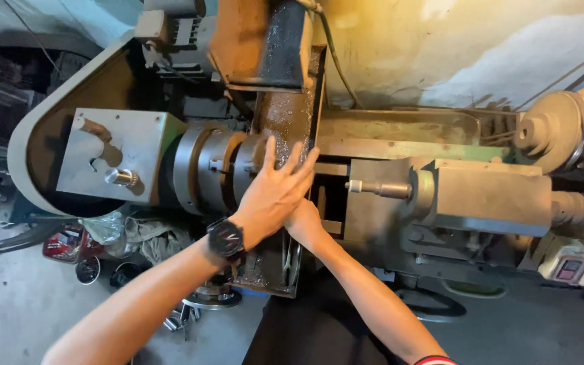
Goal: The person operates a metal lathe, using a wrench to tighten a chuck and a file to smooth a rotating metal part. They wipe the part with a cloth and adjust the machine controls.
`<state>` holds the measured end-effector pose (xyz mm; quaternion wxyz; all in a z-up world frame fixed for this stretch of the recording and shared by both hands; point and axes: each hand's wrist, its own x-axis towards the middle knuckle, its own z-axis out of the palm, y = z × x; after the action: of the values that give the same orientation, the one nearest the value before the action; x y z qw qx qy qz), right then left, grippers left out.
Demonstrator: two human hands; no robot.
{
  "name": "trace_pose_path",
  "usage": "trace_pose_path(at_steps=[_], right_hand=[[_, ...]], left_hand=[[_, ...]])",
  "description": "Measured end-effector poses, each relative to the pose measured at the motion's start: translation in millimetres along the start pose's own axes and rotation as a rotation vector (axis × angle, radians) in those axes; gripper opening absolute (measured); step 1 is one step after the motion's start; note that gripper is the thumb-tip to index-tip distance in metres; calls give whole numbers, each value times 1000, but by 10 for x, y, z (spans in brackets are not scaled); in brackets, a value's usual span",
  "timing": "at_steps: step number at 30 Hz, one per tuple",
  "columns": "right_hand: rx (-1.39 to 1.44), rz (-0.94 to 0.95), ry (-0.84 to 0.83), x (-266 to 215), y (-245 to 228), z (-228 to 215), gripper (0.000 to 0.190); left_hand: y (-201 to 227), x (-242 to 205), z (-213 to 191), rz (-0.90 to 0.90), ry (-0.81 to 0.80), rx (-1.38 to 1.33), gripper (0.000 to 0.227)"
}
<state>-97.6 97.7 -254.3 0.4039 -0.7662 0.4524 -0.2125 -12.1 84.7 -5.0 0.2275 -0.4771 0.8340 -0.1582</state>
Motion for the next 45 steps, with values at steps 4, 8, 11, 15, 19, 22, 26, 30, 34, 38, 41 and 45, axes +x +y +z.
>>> trace_pose_path(at_steps=[4, 8, 11, 15, 19, 22, 26, 30, 34, 38, 41, 45], right_hand=[[-365, 73, -129, -29, 303, 698, 19], [-506, 272, -102, -20, 182, 830, 27], [-557, 102, 17, -217, 37, 605, 45], [-181, 156, 76, -650, -872, -30, 54], [16, -11, 227, -1183, -616, 222, 37], [-5, 11, 211, -1256, -373, 404, 21], [-67, 347, 62, -918, -683, 68, 20], [-17, 248, 259, -603, -1030, -263, 44], [-59, -26, 390, -444, -1101, -318, 63], [-130, -4, 316, -374, -1118, -309, 72], [-119, -32, 315, -328, -1121, -337, 73], [-147, -158, 352, -292, -1030, -357, 76]], left_hand=[[-356, -446, -122, -150, 487, -388, 54], [-736, -890, 229, -483, 725, -736, 45], [-794, -1128, 612, -612, 802, -878, 41], [-878, -1201, 855, -613, 816, -990, 39], [-976, -983, 1029, -582, 779, -1059, 44], [-1030, -706, 1252, -611, 711, -1054, 48], [-1119, -543, 1226, -818, 475, -1091, 54], [-1093, -515, 1325, -917, 385, -1105, 58], [-1082, -540, 1300, -946, 421, -1074, 54], [-1084, -546, 1260, -970, 413, -1082, 53], [-1054, -536, 1340, -976, 439, -1065, 53], [-1052, -525, 1431, -965, 482, -1054, 53]])
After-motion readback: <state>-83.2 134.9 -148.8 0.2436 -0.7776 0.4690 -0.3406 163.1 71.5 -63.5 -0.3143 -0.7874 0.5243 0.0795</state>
